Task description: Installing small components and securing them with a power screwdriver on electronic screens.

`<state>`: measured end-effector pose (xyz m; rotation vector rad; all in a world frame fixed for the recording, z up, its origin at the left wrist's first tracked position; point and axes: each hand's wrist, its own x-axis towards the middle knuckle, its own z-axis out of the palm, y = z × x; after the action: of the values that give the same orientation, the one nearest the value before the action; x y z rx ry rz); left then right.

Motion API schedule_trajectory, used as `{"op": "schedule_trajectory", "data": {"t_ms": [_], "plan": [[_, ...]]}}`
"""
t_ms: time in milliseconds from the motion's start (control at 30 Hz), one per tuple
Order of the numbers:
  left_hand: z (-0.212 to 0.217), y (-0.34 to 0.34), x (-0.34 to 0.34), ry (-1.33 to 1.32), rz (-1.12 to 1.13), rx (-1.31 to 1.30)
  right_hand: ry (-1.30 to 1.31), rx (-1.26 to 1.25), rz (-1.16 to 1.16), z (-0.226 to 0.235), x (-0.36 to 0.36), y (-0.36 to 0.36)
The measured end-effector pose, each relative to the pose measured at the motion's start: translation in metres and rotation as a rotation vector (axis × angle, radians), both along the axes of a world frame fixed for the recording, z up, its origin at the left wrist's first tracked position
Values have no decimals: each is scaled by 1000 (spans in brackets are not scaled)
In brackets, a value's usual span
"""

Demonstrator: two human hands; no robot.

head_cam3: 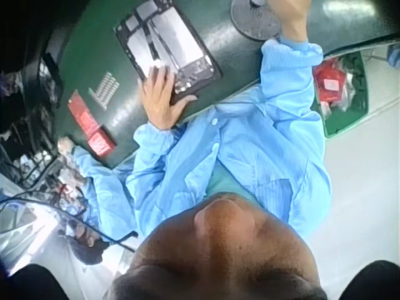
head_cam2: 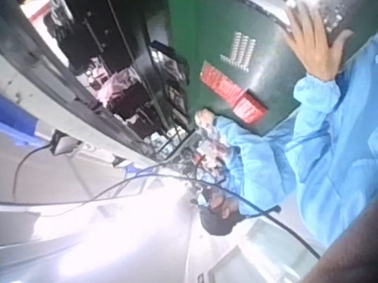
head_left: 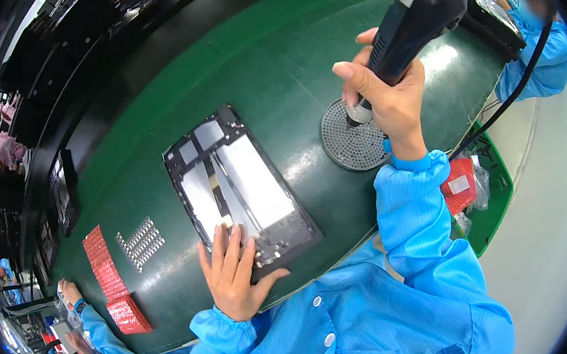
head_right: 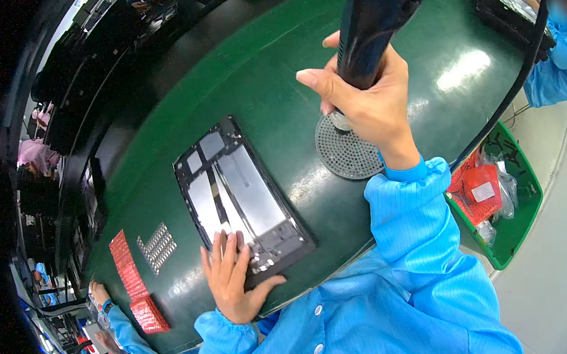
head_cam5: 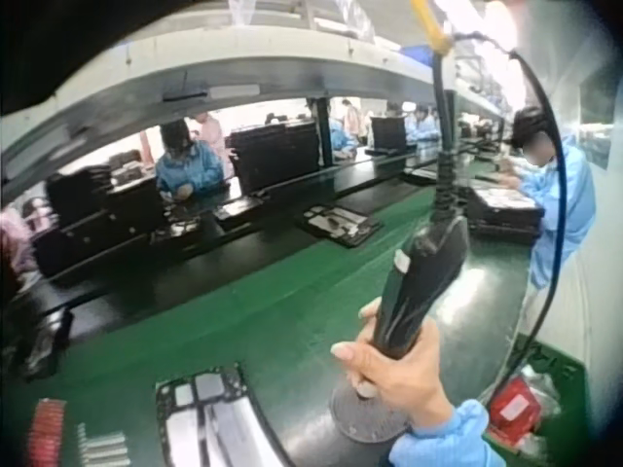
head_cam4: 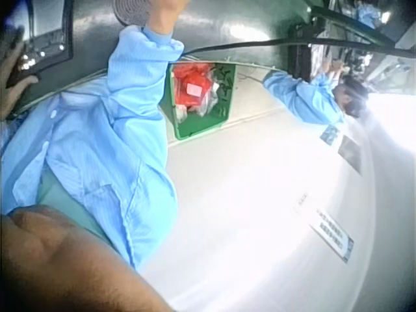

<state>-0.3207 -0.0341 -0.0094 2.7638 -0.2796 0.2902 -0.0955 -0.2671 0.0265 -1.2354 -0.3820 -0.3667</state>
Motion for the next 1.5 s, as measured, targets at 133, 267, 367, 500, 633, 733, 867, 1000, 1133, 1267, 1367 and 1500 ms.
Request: {"op": "schedule_trajectory", "data": {"t_ms": [133, 267, 367, 500, 633, 733, 867, 1000, 1133, 1267, 1367, 1500], "plan": [[-18, -8, -16, 25, 47, -221, 3, 8, 5, -6, -4, -1], [-22, -23, -15, 31, 45, -234, -6, 9, -2, -10, -3, 2], [-22, -31, -7, -4, 46, -249, -2, -26, -10, -8, 1, 3], [-22, -36, 0, -5, 57, -262, -32, -42, -82, -6, 8, -3], [-21, -31, 1, -33, 89, -242, -95, -112, -225, -2, 22, -16], [-5, -29, 9, -15, 58, -213, -107, -165, -385, -4, 38, -40], [13, -50, 61, -32, -203, -95, -115, -269, -472, -22, 58, -63], [18, -110, 136, 38, -344, 7, -188, -317, -574, -39, 68, -70], [-1, -145, 182, 24, -346, 29, -175, -320, -604, -34, 64, -62], [-9, -149, 191, -14, -358, -152, -223, -294, -615, -30, 65, -65], [-12, -144, 187, -54, -347, -263, -188, -303, -605, -29, 59, -64], [-18, -146, 215, -161, -307, -338, -183, -301, -592, -25, 61, -62]]}}
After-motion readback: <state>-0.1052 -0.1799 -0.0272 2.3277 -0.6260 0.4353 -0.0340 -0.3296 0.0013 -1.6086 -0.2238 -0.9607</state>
